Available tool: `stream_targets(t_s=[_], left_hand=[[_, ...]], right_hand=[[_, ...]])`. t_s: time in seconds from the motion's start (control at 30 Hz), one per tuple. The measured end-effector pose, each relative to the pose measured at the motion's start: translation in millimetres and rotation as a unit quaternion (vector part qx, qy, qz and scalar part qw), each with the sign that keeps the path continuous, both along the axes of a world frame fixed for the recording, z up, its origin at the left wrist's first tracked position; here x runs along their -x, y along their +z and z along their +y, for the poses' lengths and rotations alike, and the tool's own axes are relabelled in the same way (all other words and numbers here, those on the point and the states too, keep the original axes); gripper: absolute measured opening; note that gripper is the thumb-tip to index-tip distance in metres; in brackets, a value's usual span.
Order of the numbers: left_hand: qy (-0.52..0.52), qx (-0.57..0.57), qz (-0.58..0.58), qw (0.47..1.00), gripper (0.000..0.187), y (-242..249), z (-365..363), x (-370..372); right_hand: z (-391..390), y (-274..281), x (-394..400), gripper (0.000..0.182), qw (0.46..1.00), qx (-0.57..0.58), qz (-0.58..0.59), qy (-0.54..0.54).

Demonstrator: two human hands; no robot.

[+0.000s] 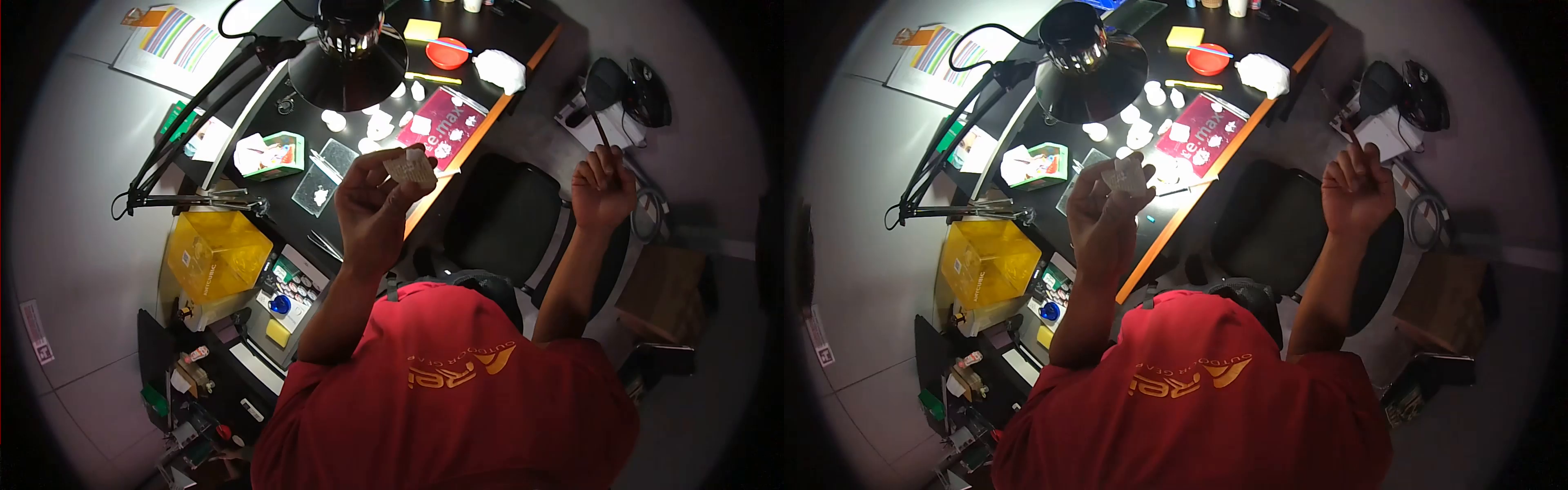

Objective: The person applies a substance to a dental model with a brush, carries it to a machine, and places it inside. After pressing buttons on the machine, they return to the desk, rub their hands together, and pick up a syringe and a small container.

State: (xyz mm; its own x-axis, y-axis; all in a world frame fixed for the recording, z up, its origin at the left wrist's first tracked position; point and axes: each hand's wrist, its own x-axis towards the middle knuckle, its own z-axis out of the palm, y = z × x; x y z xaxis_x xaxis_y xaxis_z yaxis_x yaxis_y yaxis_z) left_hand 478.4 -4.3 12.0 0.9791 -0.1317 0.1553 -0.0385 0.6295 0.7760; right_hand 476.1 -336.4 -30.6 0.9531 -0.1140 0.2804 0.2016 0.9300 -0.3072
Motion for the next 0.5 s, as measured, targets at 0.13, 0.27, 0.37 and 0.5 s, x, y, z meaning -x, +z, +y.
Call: stream_targets(t_s=[0.13, 0.27, 0.37, 0.5], left_hand=[[-0.009, -0.011, 0.016, 1.000, 0.037, -7.5, -0.6, 1.1], [-0.015, -0.039, 0.028, 0.999, 0.036, -16.5, 7.3, 8.2], [-0.018, -0.013, 0.037, 0.999, 0.037, -22.6, 16.3, 14.0], [0.003, 0.039, 0.069, 0.997, 0.039, -32.8, 29.8, 16.7]], right_hand=[[31.8, 8.8, 24.6, 0.045, 1.000, -0.011, 0.002, 0.029], [72.7, 20.6, 32.2, 0.031, 0.995, 0.054, -0.063, 0.049], [106.5, 18.2, 26.1, 0.024, 0.992, 0.037, -0.084, 0.086], [152.9, 20.8, 25.4, 0.024, 0.996, 0.075, 0.015, 0.053]])
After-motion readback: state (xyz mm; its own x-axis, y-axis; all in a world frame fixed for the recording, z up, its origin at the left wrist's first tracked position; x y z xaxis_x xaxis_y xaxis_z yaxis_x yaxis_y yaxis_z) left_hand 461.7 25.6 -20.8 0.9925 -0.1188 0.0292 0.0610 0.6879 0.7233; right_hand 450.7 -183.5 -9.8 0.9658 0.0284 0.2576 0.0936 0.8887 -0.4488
